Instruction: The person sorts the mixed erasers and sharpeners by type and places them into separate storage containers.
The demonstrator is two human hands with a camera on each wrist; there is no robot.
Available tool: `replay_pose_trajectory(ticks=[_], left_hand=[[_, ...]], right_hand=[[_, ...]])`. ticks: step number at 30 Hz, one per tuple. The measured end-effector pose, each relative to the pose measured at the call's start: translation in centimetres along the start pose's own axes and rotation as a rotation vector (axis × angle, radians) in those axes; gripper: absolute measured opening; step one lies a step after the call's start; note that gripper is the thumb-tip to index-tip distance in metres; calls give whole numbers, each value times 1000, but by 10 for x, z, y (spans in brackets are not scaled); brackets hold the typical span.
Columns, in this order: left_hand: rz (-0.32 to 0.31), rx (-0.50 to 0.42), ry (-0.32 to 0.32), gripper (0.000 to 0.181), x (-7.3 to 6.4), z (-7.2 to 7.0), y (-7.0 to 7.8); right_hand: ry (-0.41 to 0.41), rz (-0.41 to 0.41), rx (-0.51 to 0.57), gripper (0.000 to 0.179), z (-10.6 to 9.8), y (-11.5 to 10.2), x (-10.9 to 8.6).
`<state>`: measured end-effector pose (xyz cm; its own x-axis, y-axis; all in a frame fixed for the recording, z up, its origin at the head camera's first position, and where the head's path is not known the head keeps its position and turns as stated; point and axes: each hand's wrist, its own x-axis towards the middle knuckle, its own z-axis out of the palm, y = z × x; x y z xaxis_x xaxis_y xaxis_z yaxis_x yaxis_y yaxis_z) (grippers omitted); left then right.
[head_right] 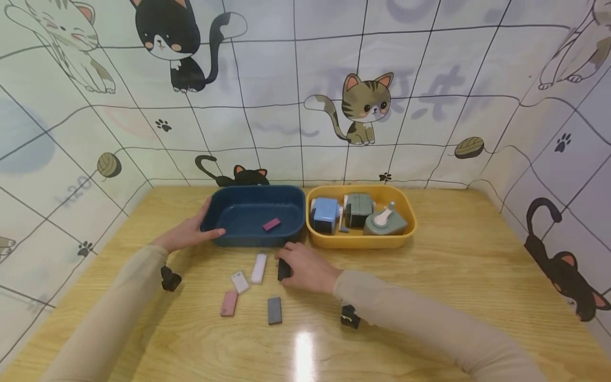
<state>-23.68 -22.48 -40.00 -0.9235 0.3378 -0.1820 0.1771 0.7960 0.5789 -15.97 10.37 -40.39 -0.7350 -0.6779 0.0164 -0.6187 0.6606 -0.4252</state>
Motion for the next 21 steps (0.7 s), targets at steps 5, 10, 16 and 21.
replay_pose_trajectory(ticks=[5, 10, 16, 21], left_hand=[[-6, 0, -4, 112, 2, 0, -3], [-2, 8, -7, 112, 3, 1, -5], [2, 12, -2, 112, 3, 1, -3], [1, 13, 3, 111, 2, 1, -4]], right_hand=[[-6, -12, -10, 49, -3, -4, 0], [-22, -17, 4, 51, -6, -7, 2], [-40, -9, 58, 51, -13, -11, 3], [-44, -22, 85, 49, -20, -12, 4]])
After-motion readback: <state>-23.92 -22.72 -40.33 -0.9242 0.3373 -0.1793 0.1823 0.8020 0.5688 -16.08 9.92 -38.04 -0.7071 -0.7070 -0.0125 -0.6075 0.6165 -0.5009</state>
